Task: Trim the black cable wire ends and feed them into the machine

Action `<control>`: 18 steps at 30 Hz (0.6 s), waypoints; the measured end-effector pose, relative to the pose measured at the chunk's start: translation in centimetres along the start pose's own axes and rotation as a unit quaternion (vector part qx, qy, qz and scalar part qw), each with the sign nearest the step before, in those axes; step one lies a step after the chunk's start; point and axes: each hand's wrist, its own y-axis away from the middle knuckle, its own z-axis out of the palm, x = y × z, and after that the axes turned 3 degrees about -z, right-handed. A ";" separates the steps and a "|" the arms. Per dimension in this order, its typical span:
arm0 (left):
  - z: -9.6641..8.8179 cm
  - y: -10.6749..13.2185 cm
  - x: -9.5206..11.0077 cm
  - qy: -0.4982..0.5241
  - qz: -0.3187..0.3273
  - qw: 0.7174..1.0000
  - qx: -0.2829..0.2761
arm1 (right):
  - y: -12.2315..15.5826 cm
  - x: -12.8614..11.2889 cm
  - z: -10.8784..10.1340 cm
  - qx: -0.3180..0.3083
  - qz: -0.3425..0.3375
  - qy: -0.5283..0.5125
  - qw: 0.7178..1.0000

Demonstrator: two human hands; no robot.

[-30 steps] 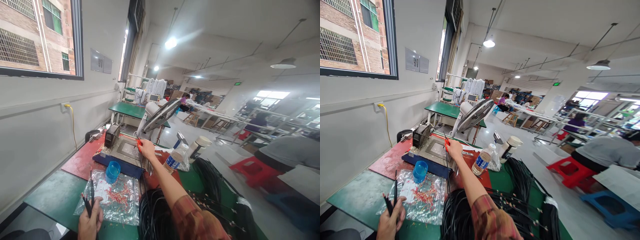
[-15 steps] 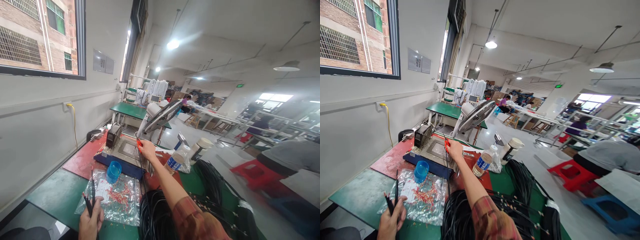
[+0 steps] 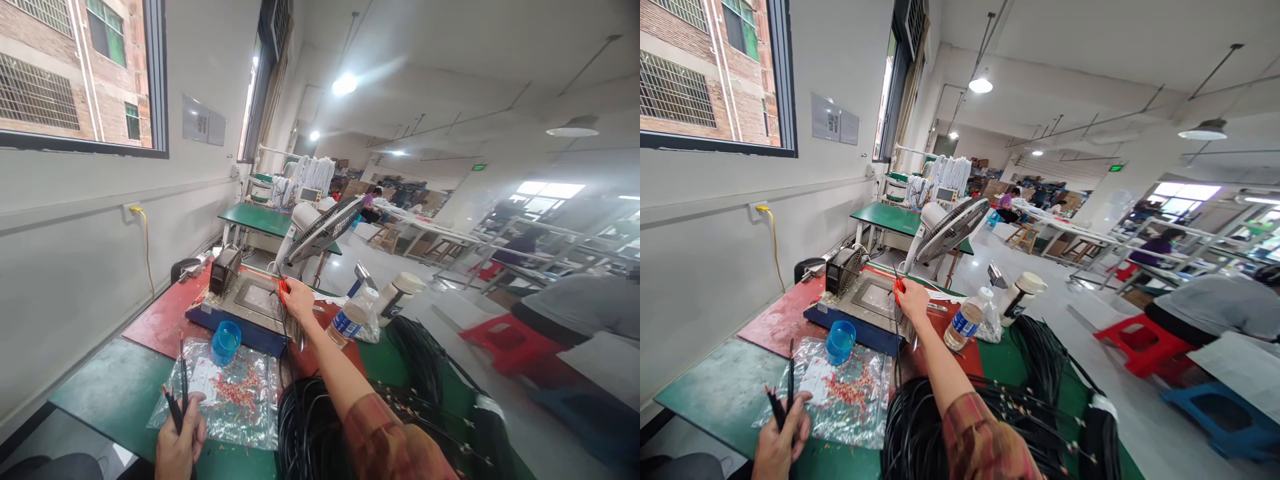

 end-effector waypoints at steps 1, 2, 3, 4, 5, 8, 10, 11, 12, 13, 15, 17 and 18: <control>0.0 0.0 0.1 -0.001 0.001 1.000 0.000 | 0.0 0.0 0.0 -0.001 0.003 -0.002 1.000; 0.0 0.0 0.1 -0.003 0.001 1.000 -0.001 | 0.0 0.0 0.1 -0.001 0.006 -0.004 1.000; 0.0 0.0 0.2 -0.005 0.000 1.000 -0.001 | 0.0 -0.1 0.1 -0.002 0.009 -0.006 1.000; 0.0 0.0 0.2 -0.007 0.001 1.000 -0.001 | 0.0 -0.1 0.1 -0.002 0.012 -0.010 1.000; 0.0 0.0 0.2 -0.009 0.000 1.000 0.000 | 0.0 0.0 0.0 -0.002 0.014 -0.015 1.000; -0.1 0.0 0.1 -0.012 0.000 1.000 0.004 | 0.1 0.0 -0.3 0.005 0.019 -0.041 0.999; 0.0 0.0 -0.1 -0.010 0.003 1.000 0.004 | 0.5 -0.2 -0.7 0.010 0.016 -0.067 0.998; 0.0 0.0 -0.1 -0.008 0.005 1.000 0.005 | 0.9 -0.3 -0.9 0.010 0.012 -0.077 0.997; 0.0 0.0 -0.1 -0.004 0.005 1.000 0.006 | 1.5 -0.6 -1.0 0.010 0.005 -0.095 0.995; 0.0 0.1 -0.1 -0.001 0.003 1.000 0.008 | 2.2 -0.9 -1.1 0.009 -0.003 -0.128 0.992; 0.1 0.1 0.0 0.004 -0.002 1.000 0.011 | 4.0 -1.8 -1.1 0.008 -0.020 -0.232 0.973; 0.1 0.2 0.1 0.008 -0.005 1.000 0.008 | 6.1 -2.7 -0.6 0.006 -0.033 -0.344 0.938; 0.1 0.3 0.1 0.011 -0.004 1.000 0.006 | 7.2 -3.2 -0.2 0.005 -0.038 -0.380 0.924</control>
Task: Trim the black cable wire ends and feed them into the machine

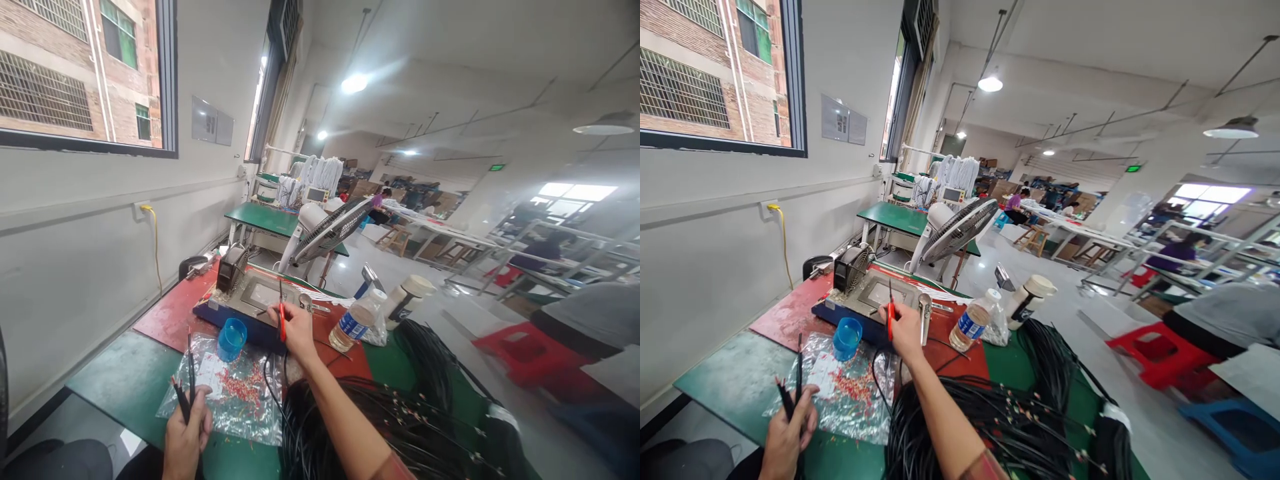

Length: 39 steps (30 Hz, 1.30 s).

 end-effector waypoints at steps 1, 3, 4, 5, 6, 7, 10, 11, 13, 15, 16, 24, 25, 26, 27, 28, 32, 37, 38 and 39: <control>0.0 0.0 0.0 0.002 0.003 1.000 -0.003 | 1.0 -0.1 0.7 -0.004 -0.004 -0.016 1.000; -0.1 0.1 -0.1 0.003 0.011 1.000 -0.006 | 2.6 0.0 2.0 -0.015 -0.014 -0.005 1.000; -0.1 0.1 -0.2 0.002 0.014 1.000 -0.008 | 3.2 0.1 2.6 -0.020 -0.019 0.015 1.000; -0.1 0.0 -0.2 0.002 0.017 1.000 -0.010 | 3.7 0.3 3.2 -0.022 -0.024 0.041 0.999; -0.1 0.0 -0.3 0.004 0.019 1.000 -0.012 | 4.0 0.5 3.7 -0.023 -0.031 0.069 0.997; -0.1 0.0 -0.4 0.005 0.020 1.000 -0.014 | 4.3 0.7 4.1 -0.025 -0.039 0.097 0.994; -0.1 0.0 -0.6 0.004 0.024 1.000 -0.014 | 4.9 1.2 5.2 -0.029 -0.067 0.153 0.986; -0.2 0.0 -0.6 0.002 0.024 1.000 -0.014 | 5.0 1.4 5.4 -0.030 -0.075 0.162 0.983; -0.2 0.0 -0.6 0.001 0.024 1.000 -0.017 | 5.2 1.7 5.8 -0.031 -0.086 0.170 0.981; -0.2 0.1 -0.5 0.004 0.023 1.000 -0.021 | 5.3 1.9 5.9 -0.030 -0.088 0.169 0.981; -0.2 0.1 -0.5 0.005 0.023 1.000 -0.021 | 5.3 1.9 5.9 -0.029 -0.085 0.163 0.983; -0.1 0.2 -0.4 0.014 0.012 1.000 -0.006 | 5.5 1.7 4.5 -0.009 -0.031 -0.065 0.997; -0.1 0.1 -0.4 0.013 0.013 1.000 -0.005 | 5.7 1.7 4.3 -0.004 -0.023 -0.093 0.995; -0.2 0.1 -0.4 0.011 0.014 1.000 -0.005 | 5.8 1.7 4.1 0.001 -0.018 -0.116 0.993; -0.2 0.1 -0.4 0.010 0.016 1.000 -0.005 | 5.9 1.7 3.9 0.004 -0.015 -0.136 0.991; -0.2 0.0 -0.4 0.010 0.017 1.000 -0.006 | 6.1 1.7 3.7 0.007 -0.014 -0.152 0.988; -0.2 0.1 -0.1 0.011 0.023 1.000 -0.010 | 7.0 1.2 2.4 0.022 -0.018 -0.178 0.984; -0.4 0.0 -0.4 0.002 0.030 0.999 -0.012 | 8.4 1.1 -2.3 0.100 -0.023 -0.164 0.981; -0.5 -0.3 -0.5 0.001 0.031 0.999 -0.014 | 8.8 1.2 -3.7 0.128 -0.020 -0.161 0.979; -0.7 -0.5 -0.7 0.002 0.034 0.999 -0.019 | 9.2 1.3 -5.1 0.156 -0.016 -0.155 0.975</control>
